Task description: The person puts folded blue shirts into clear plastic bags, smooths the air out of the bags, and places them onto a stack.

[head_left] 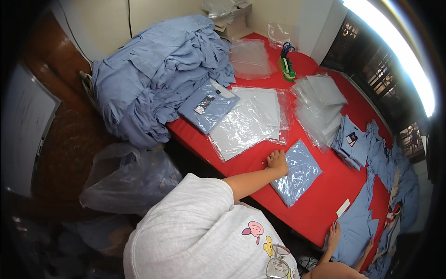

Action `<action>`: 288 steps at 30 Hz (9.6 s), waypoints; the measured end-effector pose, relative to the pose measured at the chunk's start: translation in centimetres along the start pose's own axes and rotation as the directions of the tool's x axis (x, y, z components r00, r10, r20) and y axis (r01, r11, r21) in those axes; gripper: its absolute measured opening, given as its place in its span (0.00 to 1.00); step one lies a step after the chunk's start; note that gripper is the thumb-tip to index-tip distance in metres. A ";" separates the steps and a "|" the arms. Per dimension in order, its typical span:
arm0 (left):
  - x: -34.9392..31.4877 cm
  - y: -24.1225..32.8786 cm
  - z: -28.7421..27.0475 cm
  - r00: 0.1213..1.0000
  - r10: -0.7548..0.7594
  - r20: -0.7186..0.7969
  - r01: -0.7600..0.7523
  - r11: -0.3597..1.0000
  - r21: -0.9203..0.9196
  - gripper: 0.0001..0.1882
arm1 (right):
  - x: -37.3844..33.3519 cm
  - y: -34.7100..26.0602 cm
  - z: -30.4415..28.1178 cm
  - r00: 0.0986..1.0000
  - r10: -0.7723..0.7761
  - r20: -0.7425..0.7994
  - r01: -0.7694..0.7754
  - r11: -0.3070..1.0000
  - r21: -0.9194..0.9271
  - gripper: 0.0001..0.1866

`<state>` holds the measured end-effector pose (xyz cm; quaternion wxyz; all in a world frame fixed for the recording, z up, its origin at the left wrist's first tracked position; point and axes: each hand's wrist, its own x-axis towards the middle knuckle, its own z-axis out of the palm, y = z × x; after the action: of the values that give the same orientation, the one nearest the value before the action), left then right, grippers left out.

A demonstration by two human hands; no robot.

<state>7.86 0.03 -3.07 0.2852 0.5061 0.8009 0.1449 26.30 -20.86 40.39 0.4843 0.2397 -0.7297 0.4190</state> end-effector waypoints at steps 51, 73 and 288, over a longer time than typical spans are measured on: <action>2.2 -11.8 -45.9 0.760 0.626 0.176 -0.611 0.780 -0.136 0.15 | -32.3 35.9 2.5 -0.507 0.404 -0.761 -0.786 0.146 0.601 0.19; 15.3 -28.4 -26.7 0.891 0.448 0.070 -0.425 0.772 0.472 0.67 | -26.8 51.7 -6.4 -0.387 0.404 -0.829 -0.898 -0.371 0.238 0.30; -20.0 -6.5 -13.2 0.336 0.602 0.724 -0.034 0.776 -0.630 0.14 | -30.8 7.4 12.7 -0.341 0.812 -0.474 -0.448 0.303 0.841 0.09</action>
<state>1.63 -19.98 10.21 0.7554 0.5591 0.3238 0.1097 27.14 -29.36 7.37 0.4210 -0.4547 -0.1905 0.7614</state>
